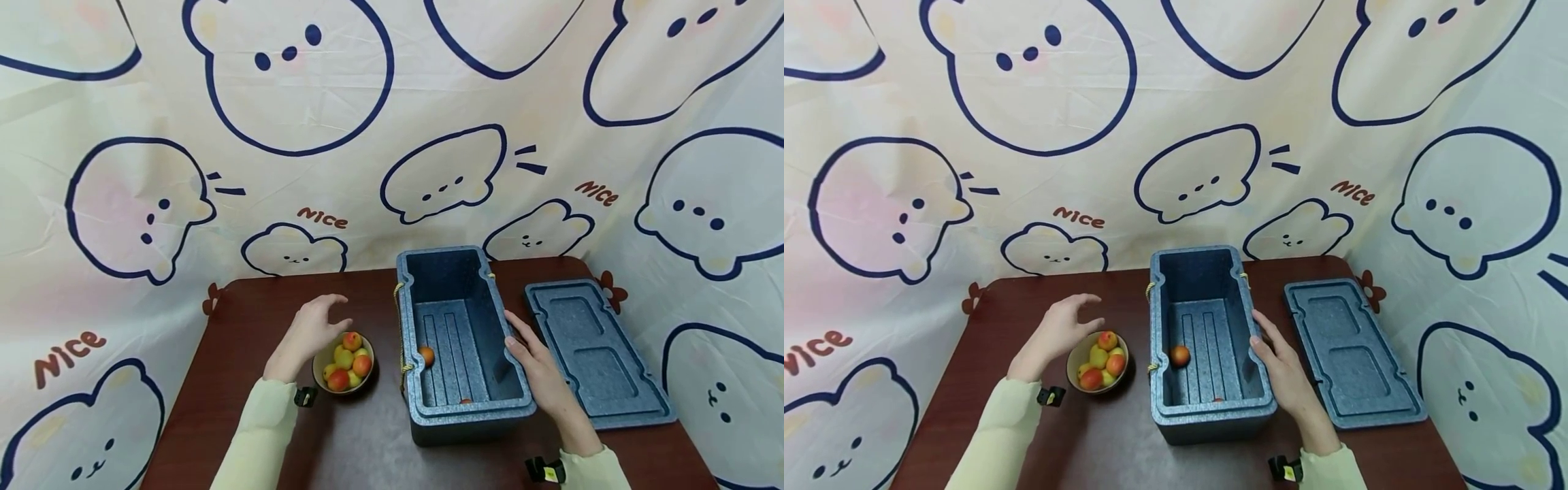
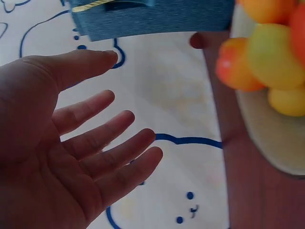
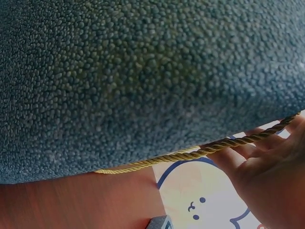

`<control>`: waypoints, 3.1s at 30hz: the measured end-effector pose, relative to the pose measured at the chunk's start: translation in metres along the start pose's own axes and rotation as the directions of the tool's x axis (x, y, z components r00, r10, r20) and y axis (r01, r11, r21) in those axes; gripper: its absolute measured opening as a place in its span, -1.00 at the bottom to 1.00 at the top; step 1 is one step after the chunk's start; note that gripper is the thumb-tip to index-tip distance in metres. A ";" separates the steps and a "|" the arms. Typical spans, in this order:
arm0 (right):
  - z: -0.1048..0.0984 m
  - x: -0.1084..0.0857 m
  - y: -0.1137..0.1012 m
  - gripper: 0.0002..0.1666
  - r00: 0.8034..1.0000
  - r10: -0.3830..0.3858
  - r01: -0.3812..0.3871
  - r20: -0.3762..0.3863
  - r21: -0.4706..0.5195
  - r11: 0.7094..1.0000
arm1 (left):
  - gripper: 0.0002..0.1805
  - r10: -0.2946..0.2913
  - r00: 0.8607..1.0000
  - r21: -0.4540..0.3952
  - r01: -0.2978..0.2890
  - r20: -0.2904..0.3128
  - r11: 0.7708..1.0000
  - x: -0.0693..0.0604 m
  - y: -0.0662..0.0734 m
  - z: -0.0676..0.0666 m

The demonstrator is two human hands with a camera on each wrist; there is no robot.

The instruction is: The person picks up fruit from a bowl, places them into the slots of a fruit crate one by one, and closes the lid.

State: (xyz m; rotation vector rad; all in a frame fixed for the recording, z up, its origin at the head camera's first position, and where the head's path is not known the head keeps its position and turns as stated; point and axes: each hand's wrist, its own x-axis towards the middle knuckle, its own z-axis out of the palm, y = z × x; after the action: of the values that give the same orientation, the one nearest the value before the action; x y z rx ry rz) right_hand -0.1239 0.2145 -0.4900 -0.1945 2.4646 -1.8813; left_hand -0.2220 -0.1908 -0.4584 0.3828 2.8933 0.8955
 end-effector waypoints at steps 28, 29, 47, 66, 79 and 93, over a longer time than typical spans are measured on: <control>-0.001 0.001 0.003 -0.39 1.000 -0.017 0.017 -0.004 0.002 1.000 | -0.62 -0.057 0.998 -0.050 0.059 0.028 0.997 -0.007 -0.029 0.050; -0.001 0.001 0.002 -0.39 1.000 -0.017 0.017 -0.005 0.001 1.000 | -0.62 -0.058 0.998 -0.049 0.059 0.028 0.997 -0.007 -0.029 0.051; -0.001 0.000 0.001 -0.38 1.000 -0.005 0.005 0.004 0.008 1.000 | -0.70 -0.050 0.999 -0.022 0.050 0.001 0.999 -0.005 -0.029 0.062; -0.001 -0.001 -0.002 -0.39 1.000 0.006 -0.006 -0.001 -0.035 0.999 | -0.65 -0.086 0.996 -0.016 0.087 0.007 0.996 -0.005 -0.028 0.066; -0.001 0.000 -0.002 -0.39 1.000 0.002 -0.002 0.007 -0.014 1.000 | -0.64 -0.060 0.998 -0.042 0.060 0.008 0.997 -0.008 -0.024 0.063; -0.002 0.000 -0.002 -0.38 1.000 0.013 -0.013 0.001 -0.006 1.000 | -0.63 -0.069 0.998 -0.044 0.069 0.008 0.997 -0.006 -0.019 0.054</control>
State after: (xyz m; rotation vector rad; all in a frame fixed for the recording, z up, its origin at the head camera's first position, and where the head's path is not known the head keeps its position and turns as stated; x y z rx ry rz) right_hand -0.1234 0.2155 -0.4877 -0.1789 2.4650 -1.8677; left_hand -0.2114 -0.1785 -0.5138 0.2793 2.8564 0.9436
